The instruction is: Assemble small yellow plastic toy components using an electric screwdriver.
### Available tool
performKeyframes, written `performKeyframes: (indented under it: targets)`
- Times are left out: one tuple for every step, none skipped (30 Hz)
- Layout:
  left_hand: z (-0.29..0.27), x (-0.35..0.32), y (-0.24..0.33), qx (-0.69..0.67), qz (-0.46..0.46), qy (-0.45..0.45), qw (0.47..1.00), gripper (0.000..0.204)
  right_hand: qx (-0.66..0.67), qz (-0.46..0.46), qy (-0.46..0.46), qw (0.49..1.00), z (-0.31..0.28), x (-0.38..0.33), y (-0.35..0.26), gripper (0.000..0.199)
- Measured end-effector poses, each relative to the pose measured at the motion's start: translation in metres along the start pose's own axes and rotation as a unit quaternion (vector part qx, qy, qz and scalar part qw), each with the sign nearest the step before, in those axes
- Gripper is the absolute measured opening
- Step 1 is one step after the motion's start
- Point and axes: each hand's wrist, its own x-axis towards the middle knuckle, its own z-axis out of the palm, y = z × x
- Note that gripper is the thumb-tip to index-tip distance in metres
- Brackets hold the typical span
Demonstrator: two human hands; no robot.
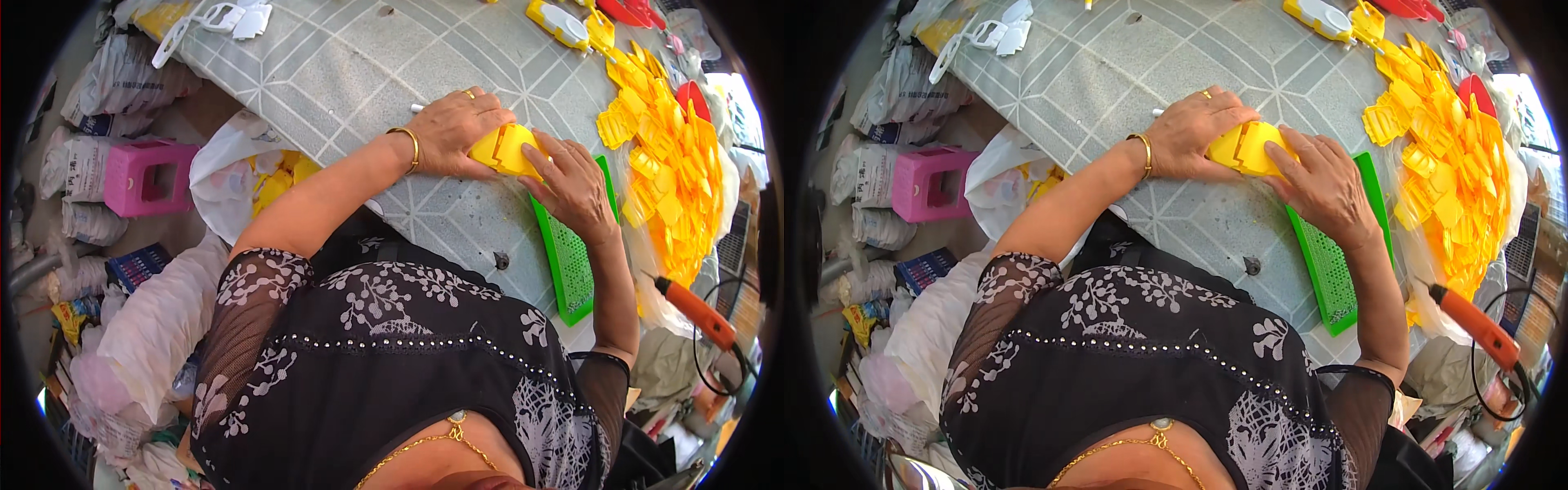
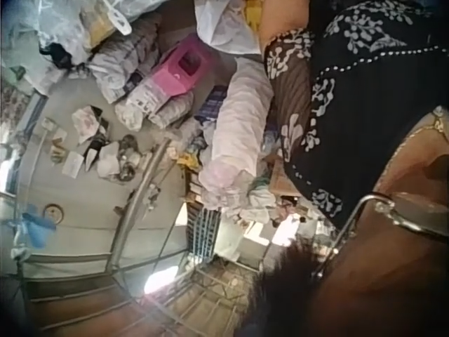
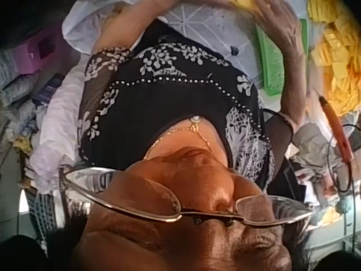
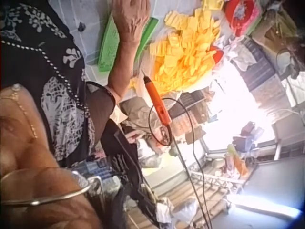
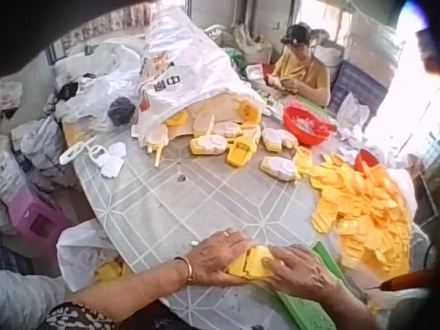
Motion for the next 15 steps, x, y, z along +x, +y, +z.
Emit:
performKeyframes:
  targets:
    - [0.001,0.0003,-0.0009,0.002,0.003,0.004,1.0,0.074,0.001,0.0,0.001,1.0,0.0001,-0.0002,0.0005,0.051]
    - [0.0014,0.0005,-0.0018,0.004,0.007,0.008,1.0,0.075,0.004,-0.003,0.011,1.0,-0.0002,-0.0005,0.0007,0.051]
    - [0.0015,0.0001,-0.0017,0.004,0.008,0.006,1.0,0.075,0.007,-0.004,0.022,1.0,0.0001,-0.0006,0.0005,0.052]
    - [0.0015,0.0001,-0.0013,0.001,0.009,0.01,1.0,0.075,0.006,0.001,0.024,1.0,0.001,-0.0006,-0.0005,0.052]
    - [0.0013,0.0001,-0.0011,-0.002,0.01,0.014,1.0,0.076,0.009,0.004,0.032,0.999,0.0018,-0.0007,-0.0016,0.053]
    - [0.0004,-0.0003,-0.0018,-0.004,0.015,0.01,1.0,0.076,0.011,0.008,0.041,0.999,0.0026,-0.0006,-0.003,0.053]
    - [0.0002,-0.0005,-0.0019,-0.003,0.005,0.006,1.0,0.076,0.009,0.012,0.041,0.999,0.0031,-0.0014,-0.0034,0.053]
    - [-0.0002,-0.0009,-0.0022,-0.003,-0.004,0.003,1.0,0.077,0.02,0.013,0.048,0.999,0.0042,-0.0015,-0.0037,0.053]
    - [-0.001,-0.0014,-0.0026,-0.005,-0.002,0.002,1.0,0.077,0.031,0.013,0.055,0.998,0.0052,-0.0012,-0.004,0.053]
    - [-0.0017,-0.002,-0.0028,-0.004,0.001,0.006,1.0,0.077,0.03,0.013,0.053,0.998,0.006,-0.0006,-0.0034,0.053]
    - [-0.0021,-0.0021,-0.0032,-0.003,0.003,0.01,1.0,0.077,0.039,0.015,0.045,0.998,0.0068,0.0005,-0.0025,0.053]
    - [-0.0019,-0.002,-0.0038,-0.003,0.002,0.014,1.0,0.077,0.049,0.015,0.036,0.998,0.0073,0.002,-0.0013,0.052]
    - [-0.0014,-0.0016,-0.0047,-0.006,0.007,0.01,1.0,0.078,0.051,0.013,0.034,0.998,0.008,0.0032,0.0,0.052]
    - [-0.0011,-0.0012,-0.0052,-0.009,0.012,0.006,1.0,0.078,0.062,0.013,0.028,0.998,0.0087,0.0046,0.0017,0.053]
    - [-0.0006,-0.0002,-0.0057,-0.009,0.008,0.009,1.0,0.078,0.074,0.012,0.022,0.997,0.0094,0.0058,0.0037,0.053]
